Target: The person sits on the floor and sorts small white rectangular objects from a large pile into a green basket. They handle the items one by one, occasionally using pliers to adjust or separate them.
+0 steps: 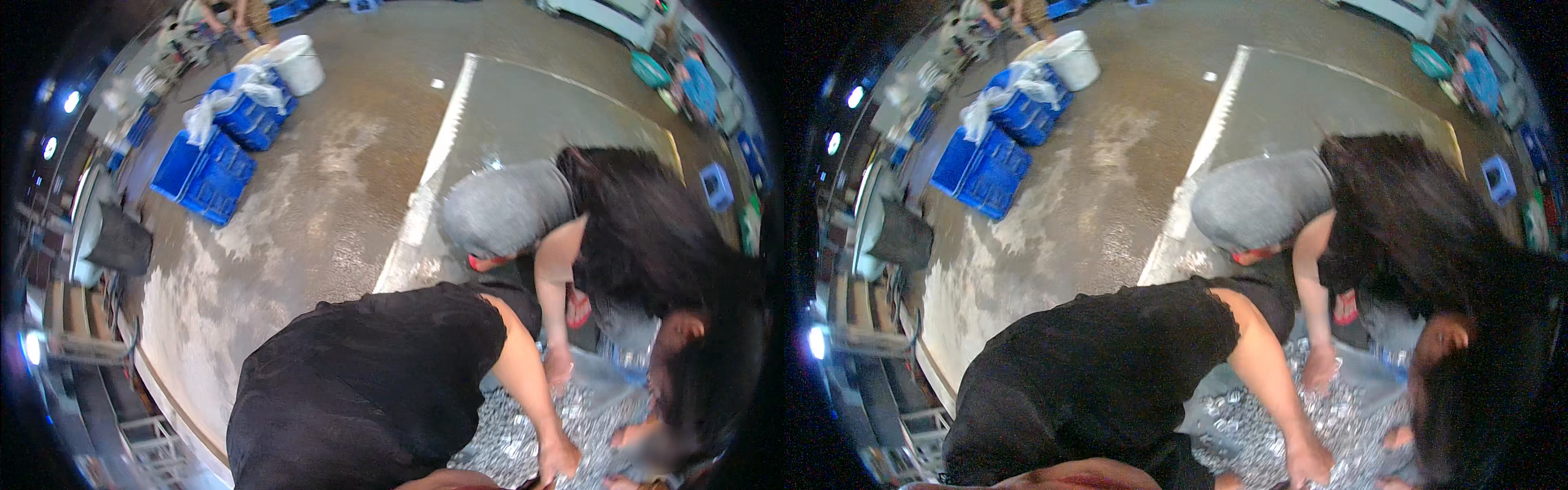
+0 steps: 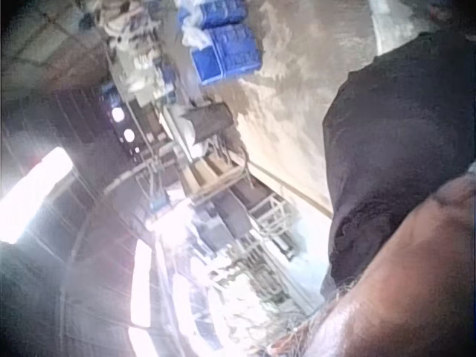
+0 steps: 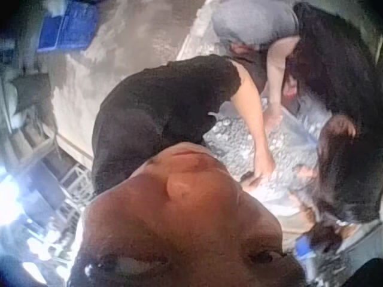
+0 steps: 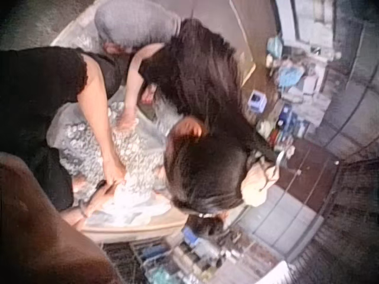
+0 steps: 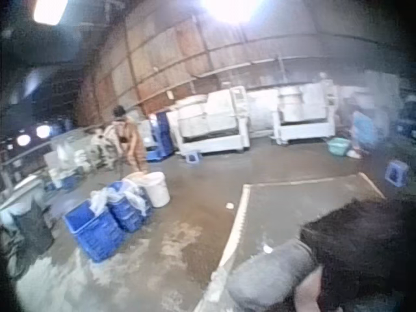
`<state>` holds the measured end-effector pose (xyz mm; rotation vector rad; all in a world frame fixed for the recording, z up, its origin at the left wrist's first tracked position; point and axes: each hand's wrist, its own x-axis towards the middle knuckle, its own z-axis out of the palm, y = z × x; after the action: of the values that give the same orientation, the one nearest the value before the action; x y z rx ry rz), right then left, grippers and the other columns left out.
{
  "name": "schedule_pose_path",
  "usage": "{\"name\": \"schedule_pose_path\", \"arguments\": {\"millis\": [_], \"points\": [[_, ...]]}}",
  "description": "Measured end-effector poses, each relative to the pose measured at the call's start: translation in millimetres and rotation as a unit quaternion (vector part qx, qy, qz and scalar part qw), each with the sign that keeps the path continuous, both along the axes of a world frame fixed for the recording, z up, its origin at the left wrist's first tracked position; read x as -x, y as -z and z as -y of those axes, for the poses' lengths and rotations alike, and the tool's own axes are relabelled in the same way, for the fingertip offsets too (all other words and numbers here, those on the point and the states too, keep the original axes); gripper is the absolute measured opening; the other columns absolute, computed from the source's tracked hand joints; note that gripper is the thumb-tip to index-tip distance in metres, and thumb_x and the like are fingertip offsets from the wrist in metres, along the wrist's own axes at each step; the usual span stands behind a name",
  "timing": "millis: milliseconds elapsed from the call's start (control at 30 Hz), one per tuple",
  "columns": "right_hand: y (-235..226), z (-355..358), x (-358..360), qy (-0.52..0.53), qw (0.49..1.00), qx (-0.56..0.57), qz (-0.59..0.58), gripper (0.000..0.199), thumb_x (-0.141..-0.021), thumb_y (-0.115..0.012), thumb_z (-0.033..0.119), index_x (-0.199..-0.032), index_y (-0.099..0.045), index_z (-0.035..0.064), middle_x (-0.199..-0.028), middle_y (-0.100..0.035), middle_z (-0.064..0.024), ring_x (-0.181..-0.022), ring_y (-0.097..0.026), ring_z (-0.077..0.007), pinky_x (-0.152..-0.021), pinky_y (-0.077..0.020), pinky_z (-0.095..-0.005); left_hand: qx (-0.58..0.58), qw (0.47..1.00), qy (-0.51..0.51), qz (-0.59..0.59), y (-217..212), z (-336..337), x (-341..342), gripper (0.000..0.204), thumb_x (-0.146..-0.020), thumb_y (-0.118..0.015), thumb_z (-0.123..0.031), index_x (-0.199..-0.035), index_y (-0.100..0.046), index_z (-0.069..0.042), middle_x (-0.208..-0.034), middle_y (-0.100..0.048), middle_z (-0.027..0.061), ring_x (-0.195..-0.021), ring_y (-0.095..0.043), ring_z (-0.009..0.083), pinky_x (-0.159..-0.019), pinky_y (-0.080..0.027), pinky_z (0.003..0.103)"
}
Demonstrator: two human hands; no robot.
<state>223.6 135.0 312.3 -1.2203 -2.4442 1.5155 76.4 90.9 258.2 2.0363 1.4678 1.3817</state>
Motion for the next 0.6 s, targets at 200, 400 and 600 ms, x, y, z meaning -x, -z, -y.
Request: {"name": "schedule_pose_path", "arguments": {"millis": [200,400,600], "points": [[-35,32,13,-0.032,0.998,-0.049,0.037,0.029,-0.089,-0.051,0.015,-0.111,-0.057,-0.0034,-0.072,-0.053,-0.0072,-0.06,-0.046,-0.0141,-0.054,-0.0405,-0.0269,-0.044,0.995,-0.047,0.07,39,-12,3,0.04,-0.071,-0.068,-0.045,-0.089,-0.063,-0.01,-0.074,-0.063,0.0113,-0.068,-0.06,0.0303,-0.06,-0.046,0.04],[-17,29,30,-0.081,0.976,-0.182,-0.089,0.026,-0.086,-0.051,0.013,-0.103,-0.058,-0.0057,-0.071,-0.054,-0.0097,-0.061,-0.047,-0.0192,-0.057,-0.0409,-0.0331,0.061,0.985,-0.144,0.067,14,2,21,0.033,-0.064,-0.071,-0.045,-0.072,-0.065,-0.014,-0.063,-0.063,0.0082,-0.058,-0.061,0.0269,-0.056,-0.046,0.04],[-10,20,30,-0.026,0.991,-0.022,-0.127,0.018,-0.087,-0.047,0.015,-0.088,-0.054,-0.0017,-0.064,-0.047,-0.0051,-0.056,-0.041,-0.013,-0.049,-0.0341,-0.0278,0.062,0.993,-0.084,0.057,31,-10,40,0.043,-0.064,-0.07,-0.049,-0.074,-0.065,-0.008,-0.062,-0.062,0.0109,-0.059,-0.061,0.0286,-0.058,-0.047,0.041]]}}
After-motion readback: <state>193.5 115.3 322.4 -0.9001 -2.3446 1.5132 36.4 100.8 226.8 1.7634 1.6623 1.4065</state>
